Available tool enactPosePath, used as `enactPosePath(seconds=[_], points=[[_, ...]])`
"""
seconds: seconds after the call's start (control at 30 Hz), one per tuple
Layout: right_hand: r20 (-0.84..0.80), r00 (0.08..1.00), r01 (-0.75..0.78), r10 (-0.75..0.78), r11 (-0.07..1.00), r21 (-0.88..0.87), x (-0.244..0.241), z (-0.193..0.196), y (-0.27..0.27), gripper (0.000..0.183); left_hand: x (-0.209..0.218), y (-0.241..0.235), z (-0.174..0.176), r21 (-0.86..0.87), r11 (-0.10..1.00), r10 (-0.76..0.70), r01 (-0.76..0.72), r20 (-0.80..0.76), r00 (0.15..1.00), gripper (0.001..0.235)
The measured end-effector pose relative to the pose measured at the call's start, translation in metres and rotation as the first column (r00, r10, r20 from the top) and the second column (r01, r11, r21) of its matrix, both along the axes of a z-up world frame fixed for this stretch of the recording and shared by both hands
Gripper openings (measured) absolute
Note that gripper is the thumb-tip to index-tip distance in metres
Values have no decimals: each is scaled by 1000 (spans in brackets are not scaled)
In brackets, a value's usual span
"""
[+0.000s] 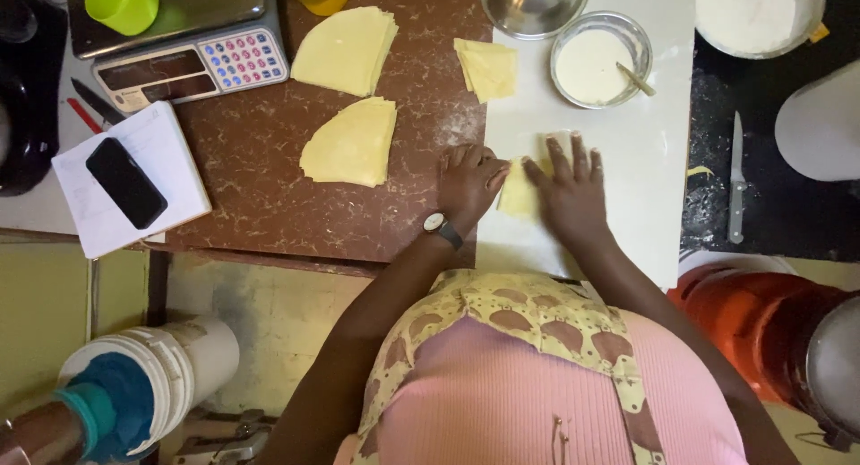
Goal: The person folds quarter-circle pieces of dough on a white cutting board. They repeatedly pick up a piece, fold it in half, and press the edges together with their hands. The folded pieces are stacked on the board.
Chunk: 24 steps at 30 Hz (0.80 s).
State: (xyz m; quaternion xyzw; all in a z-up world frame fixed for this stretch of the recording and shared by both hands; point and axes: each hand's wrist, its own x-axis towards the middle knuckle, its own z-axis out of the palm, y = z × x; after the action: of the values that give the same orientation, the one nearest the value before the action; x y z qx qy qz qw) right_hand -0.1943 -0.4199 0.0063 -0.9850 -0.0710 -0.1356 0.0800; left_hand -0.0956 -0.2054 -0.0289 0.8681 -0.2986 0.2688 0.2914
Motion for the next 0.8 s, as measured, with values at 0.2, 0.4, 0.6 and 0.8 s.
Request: enactPosePath(seconds=[0.2,0.4,0.6,0.8], points=[[101,983,161,-153,983,-83,-26,-3,-37,39,1,1,0,49,999,0,3,-43,999,14],[92,984,157,-154,987,-20,-8,-2,-7,42,1,-1,-9,31,1000,-2,4,-58,998,17],[103,993,44,-51,996,71,1,-7,-4,49,0,-3,-4,-18,999,29,-29,-43,999,30],[37,959,284,-282,956,-70,-21,-5,-31,38,5,-3,-27,63,998,30,-27,-58,998,20]])
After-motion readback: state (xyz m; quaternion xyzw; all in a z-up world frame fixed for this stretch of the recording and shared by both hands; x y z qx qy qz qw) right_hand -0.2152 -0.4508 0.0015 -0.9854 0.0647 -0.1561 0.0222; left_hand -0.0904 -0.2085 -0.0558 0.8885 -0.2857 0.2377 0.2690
